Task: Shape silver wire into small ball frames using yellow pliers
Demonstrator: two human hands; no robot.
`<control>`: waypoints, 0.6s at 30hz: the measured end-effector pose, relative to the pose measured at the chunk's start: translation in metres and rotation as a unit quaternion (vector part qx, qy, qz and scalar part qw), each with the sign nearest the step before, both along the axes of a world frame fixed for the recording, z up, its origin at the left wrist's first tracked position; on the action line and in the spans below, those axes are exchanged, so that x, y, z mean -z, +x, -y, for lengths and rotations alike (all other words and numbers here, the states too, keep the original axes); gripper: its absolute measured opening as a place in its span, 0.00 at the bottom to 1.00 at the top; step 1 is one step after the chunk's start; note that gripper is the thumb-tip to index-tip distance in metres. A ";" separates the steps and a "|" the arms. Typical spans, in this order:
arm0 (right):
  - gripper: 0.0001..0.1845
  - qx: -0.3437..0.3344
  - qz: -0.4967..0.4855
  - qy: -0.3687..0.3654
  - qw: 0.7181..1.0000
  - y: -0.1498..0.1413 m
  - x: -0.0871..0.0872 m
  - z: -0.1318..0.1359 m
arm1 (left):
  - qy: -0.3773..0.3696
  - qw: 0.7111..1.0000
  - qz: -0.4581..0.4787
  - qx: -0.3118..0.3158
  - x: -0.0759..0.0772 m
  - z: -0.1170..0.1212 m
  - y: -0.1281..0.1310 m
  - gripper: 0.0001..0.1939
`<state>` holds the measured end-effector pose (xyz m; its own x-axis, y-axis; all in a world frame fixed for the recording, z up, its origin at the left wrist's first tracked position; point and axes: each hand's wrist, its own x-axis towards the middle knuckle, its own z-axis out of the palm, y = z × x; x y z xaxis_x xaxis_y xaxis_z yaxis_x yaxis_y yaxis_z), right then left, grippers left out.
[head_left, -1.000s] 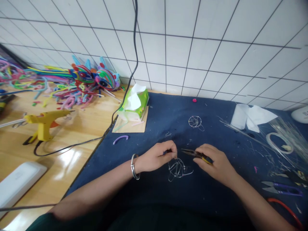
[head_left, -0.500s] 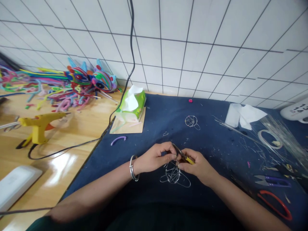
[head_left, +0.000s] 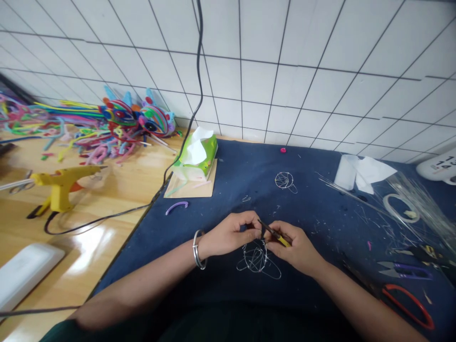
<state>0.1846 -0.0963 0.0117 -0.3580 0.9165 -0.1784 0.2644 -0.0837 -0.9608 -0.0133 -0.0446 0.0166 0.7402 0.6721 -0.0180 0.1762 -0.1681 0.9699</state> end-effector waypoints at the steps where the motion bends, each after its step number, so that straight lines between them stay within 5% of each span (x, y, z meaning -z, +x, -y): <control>1: 0.06 -0.008 0.000 0.012 1.000 0.001 0.000 0.000 | -0.007 1.000 -0.002 -0.004 0.000 0.000 0.000 0.05; 8: 0.04 -0.033 0.006 0.056 0.998 0.004 0.003 -0.003 | -0.027 0.999 0.006 -0.033 -0.003 0.004 0.001 0.06; 18: 0.02 -0.048 -0.031 0.082 0.995 0.006 0.004 -0.005 | 0.053 0.998 -0.033 -0.026 -0.003 0.004 0.002 0.04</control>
